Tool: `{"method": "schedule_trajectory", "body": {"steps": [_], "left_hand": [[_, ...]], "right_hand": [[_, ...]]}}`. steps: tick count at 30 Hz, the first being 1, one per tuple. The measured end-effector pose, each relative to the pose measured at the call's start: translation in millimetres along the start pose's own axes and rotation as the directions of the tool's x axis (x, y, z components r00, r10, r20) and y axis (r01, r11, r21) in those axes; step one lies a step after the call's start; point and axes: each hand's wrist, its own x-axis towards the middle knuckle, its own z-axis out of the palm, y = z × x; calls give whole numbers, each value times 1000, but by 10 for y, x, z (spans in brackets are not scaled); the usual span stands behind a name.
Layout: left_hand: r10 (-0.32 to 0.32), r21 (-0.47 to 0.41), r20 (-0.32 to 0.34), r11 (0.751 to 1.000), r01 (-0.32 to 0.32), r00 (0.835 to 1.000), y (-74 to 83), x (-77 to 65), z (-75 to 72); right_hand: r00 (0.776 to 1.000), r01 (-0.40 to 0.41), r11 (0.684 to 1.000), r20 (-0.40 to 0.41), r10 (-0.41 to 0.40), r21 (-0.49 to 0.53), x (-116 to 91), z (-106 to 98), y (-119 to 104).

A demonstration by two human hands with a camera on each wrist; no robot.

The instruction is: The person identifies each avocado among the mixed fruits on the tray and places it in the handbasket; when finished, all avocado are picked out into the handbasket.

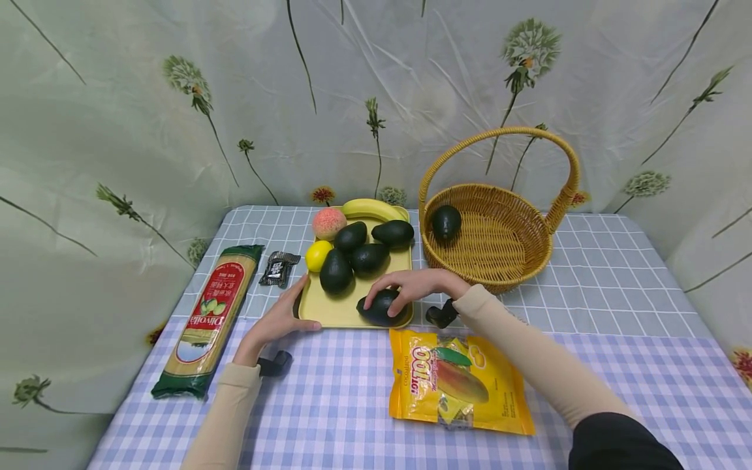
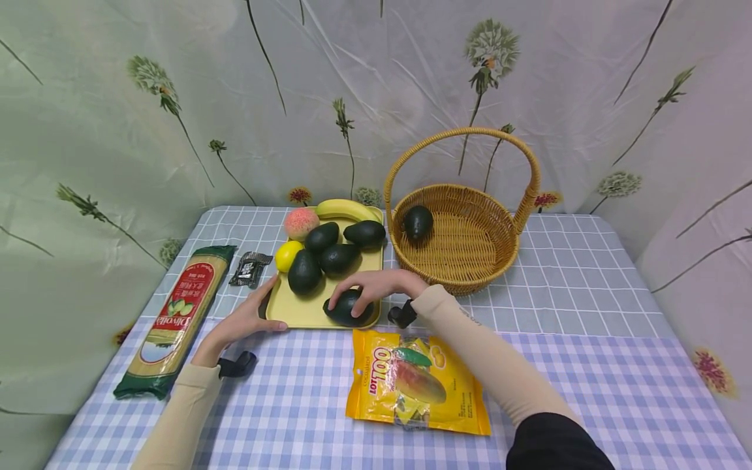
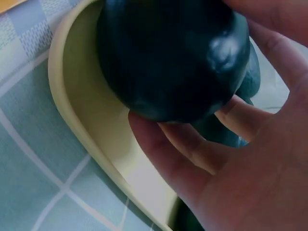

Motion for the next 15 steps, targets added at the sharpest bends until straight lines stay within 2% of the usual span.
{"method": "schedule_trajectory", "body": {"steps": [4,8,12,15], "left_hand": [[0,-3,2,1000,0,1000,4,-1,-2],[1,-6,-1,1000,-1,1000,-2,-1,-2],[0,-7,1,1000,0,1000,-3,-2,0],[1,-9,1,1000,-1,1000,2,-5,-3]], "right_hand": [[997,14,1000,-71,-14,5,-117,-47,-26],[986,65,997,-159,-58,39,-366,-153,-90],[959,69,995,-281,-47,67,-711,-292,-114],[926,21,994,-376,22,110,-1004,-398,-76]]}}
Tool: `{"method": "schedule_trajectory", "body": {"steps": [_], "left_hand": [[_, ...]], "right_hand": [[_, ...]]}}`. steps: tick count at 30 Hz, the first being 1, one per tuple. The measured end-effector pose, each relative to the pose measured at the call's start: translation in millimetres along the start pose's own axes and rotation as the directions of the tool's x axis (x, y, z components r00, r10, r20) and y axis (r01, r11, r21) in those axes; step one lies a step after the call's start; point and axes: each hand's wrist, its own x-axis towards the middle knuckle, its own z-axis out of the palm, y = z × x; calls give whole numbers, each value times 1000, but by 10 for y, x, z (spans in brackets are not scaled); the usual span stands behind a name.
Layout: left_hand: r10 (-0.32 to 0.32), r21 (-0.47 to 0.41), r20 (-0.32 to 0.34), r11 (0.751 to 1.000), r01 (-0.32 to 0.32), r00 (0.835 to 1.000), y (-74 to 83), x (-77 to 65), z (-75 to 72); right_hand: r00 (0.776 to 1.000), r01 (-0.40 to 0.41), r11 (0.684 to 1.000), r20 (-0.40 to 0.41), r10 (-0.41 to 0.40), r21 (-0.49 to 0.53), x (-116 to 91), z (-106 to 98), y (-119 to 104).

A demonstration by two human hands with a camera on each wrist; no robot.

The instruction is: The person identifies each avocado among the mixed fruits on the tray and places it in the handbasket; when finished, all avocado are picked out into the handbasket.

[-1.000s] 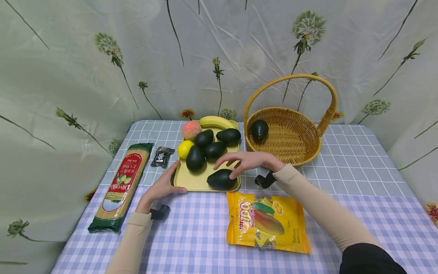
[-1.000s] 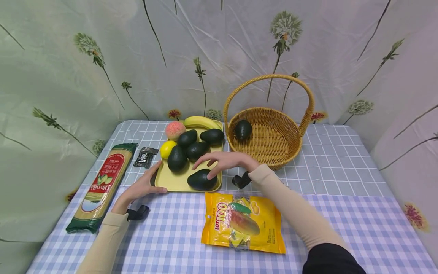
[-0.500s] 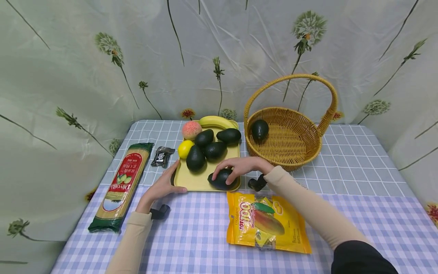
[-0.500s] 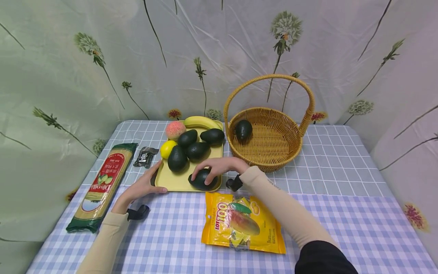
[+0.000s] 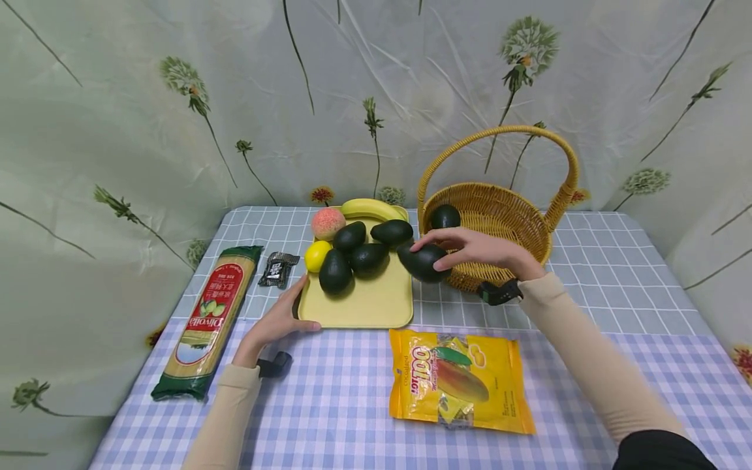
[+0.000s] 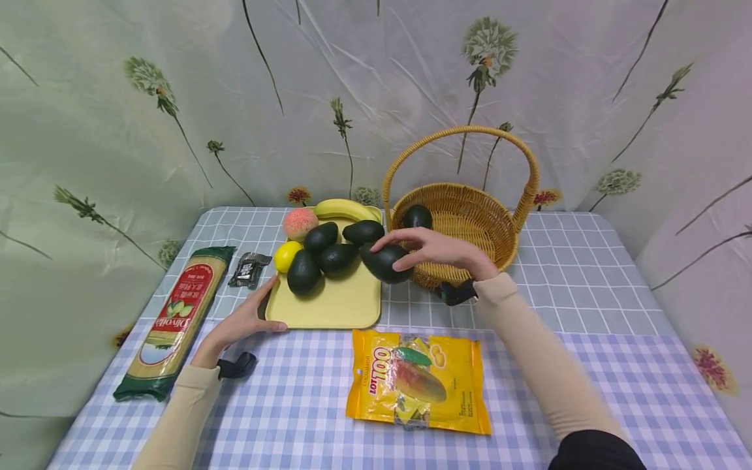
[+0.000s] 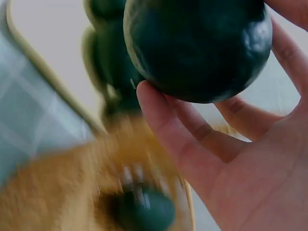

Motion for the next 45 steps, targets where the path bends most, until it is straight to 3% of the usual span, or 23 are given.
{"method": "schedule_trajectory", "body": {"steps": [6,10,15,30,42,45], "left_hand": [[-2,-7,-2,1000,2,1000,2,1,-6],[-7,-12,0,1000,7,1000,4,3,-5],[-7,-6,5,1000,7,1000,2,6,3],[17,9,-3,1000,-17,1000,-2,0,3],[25,13,-1,1000,-25,1000,-1,-4,-1],[18,17,-3,1000,-18,1000,-3,-5,-1]], "right_hand": [[974,-88,994,-204,101,70,-396,-415,223],[935,-137,983,-311,169,121,-559,-605,377],[887,-209,967,-389,250,146,-629,-710,456],[815,-270,944,-478,328,187,-325,-812,598],[749,-313,934,-560,353,170,-50,-628,679],[744,-322,934,-568,353,158,-17,-601,707]]}}
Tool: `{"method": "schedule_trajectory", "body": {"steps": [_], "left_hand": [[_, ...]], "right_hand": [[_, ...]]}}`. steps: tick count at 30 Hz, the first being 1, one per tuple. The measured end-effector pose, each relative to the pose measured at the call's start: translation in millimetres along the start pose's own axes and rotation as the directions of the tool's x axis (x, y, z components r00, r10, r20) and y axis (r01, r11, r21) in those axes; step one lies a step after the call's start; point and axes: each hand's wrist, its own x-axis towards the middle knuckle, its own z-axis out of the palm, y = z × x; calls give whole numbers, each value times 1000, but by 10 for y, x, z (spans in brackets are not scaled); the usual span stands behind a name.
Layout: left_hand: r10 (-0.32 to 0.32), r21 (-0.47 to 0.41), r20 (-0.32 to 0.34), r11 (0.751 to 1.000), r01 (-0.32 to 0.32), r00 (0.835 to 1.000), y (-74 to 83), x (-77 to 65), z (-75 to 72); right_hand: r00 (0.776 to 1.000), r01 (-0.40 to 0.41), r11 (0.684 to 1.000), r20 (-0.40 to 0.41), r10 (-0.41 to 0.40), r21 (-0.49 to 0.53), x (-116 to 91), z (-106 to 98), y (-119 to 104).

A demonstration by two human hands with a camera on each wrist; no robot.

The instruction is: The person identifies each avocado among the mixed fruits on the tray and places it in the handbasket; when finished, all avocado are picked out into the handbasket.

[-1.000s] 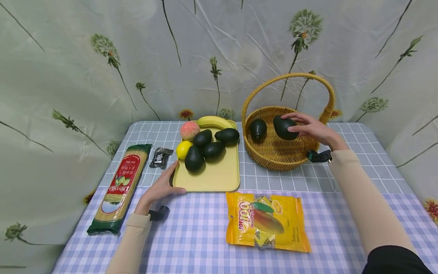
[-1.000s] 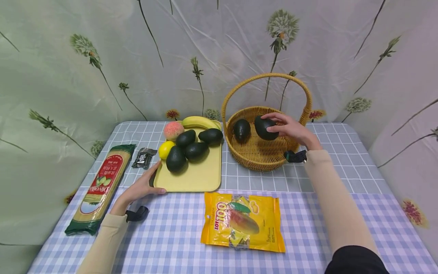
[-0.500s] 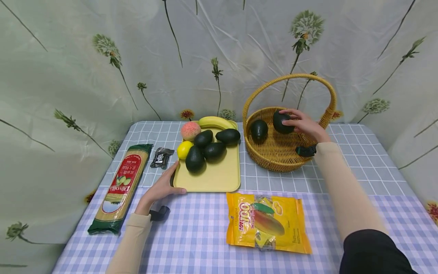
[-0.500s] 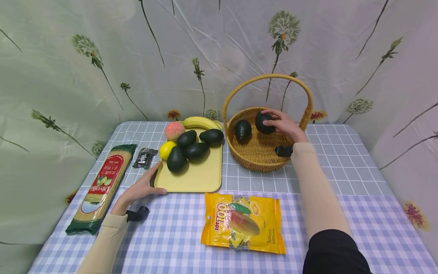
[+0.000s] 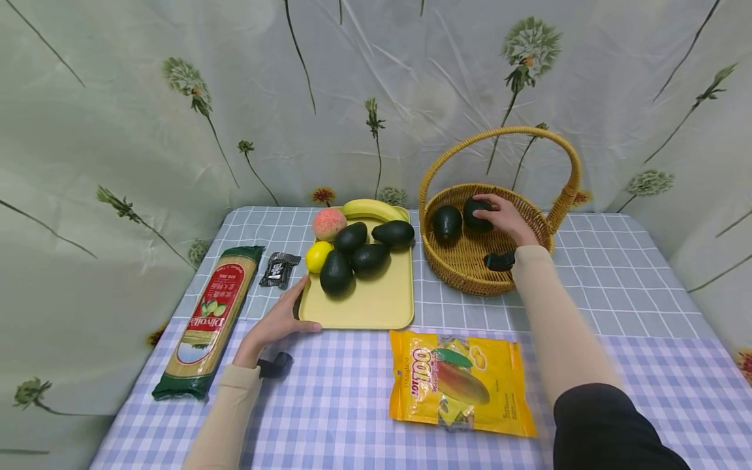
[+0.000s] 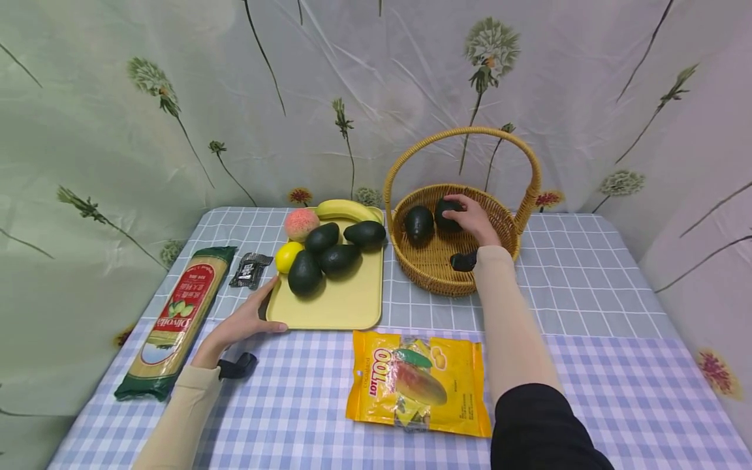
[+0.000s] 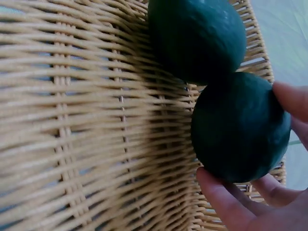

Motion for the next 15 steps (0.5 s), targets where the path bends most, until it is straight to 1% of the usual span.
{"method": "schedule_trajectory", "body": {"steps": [4,9,12,15], "left_hand": [[-3,2,3,1000,3,1000,2,5,3],[-5,0,5,1000,5,1000,0,5,2],[-6,-6,3,1000,6,1000,-2,5,0],[-9,-8,2,1000,9,1000,-7,6,1]], "right_hand": [[1000,-17,1000,22,17,1,15,22,27],[998,-29,1000,48,29,7,-20,-16,43],[999,-13,1000,33,13,9,-42,-58,33],[1000,27,1000,-1,-27,-11,-60,-104,4]]}}
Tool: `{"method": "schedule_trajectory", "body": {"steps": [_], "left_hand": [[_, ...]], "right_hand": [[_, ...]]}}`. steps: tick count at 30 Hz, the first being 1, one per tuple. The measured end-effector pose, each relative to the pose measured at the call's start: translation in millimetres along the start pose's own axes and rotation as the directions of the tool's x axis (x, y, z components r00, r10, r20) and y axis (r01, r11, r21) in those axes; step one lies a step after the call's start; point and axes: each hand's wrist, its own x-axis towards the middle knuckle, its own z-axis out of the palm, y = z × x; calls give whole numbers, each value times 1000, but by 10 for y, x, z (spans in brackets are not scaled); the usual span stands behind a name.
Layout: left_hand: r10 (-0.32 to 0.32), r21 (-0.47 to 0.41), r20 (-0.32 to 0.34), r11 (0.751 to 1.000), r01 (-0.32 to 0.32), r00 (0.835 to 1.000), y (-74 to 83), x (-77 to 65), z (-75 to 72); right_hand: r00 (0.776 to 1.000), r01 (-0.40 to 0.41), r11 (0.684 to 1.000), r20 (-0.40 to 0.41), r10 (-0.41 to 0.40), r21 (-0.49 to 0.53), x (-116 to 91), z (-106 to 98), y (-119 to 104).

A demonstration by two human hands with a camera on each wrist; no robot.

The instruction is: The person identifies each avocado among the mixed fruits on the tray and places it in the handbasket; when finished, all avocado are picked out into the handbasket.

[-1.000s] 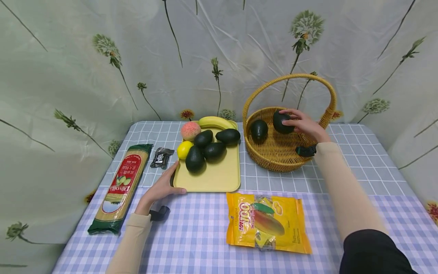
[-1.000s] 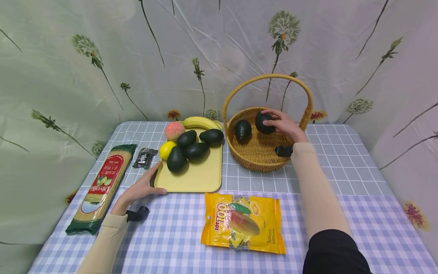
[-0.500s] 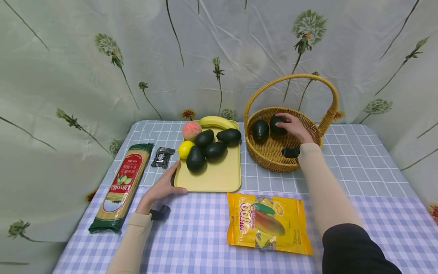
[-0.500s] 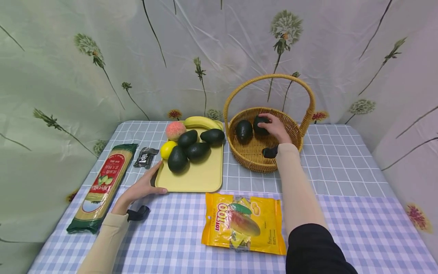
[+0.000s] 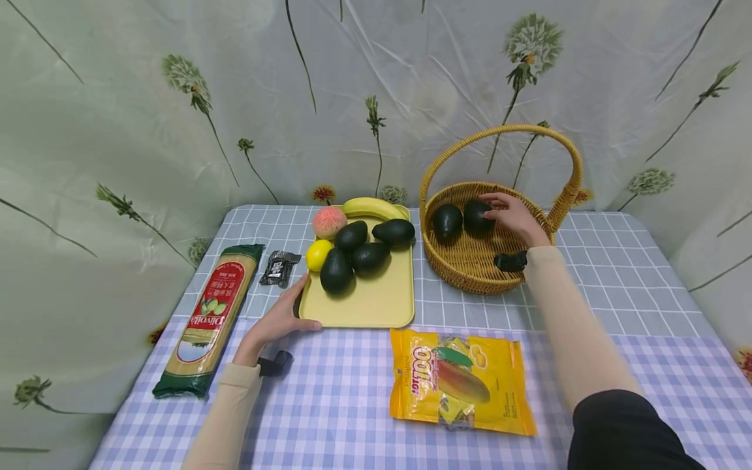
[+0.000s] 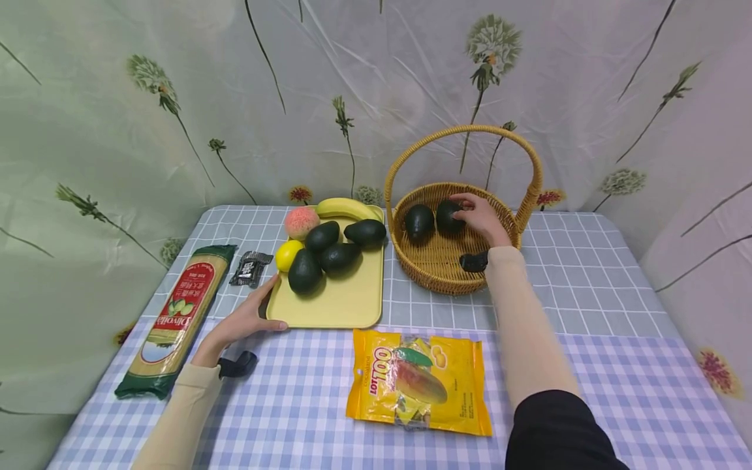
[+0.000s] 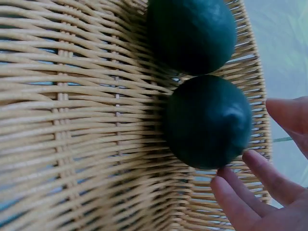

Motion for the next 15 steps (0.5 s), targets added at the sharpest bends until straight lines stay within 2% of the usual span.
{"method": "schedule_trajectory", "body": {"steps": [5,11,15], "left_hand": [[2,1,-2,1000,-2,1000,-11,5,5],[2,5,0,1000,-2,1000,-16,7,3],[3,8,4,1000,-3,1000,-16,8,-1]], "right_hand": [[998,54,998,-8,-54,20,-65,-56,-74],[990,116,984,60,-125,135,-213,-40,-175],[970,179,961,126,-208,211,-326,55,-266]]}}
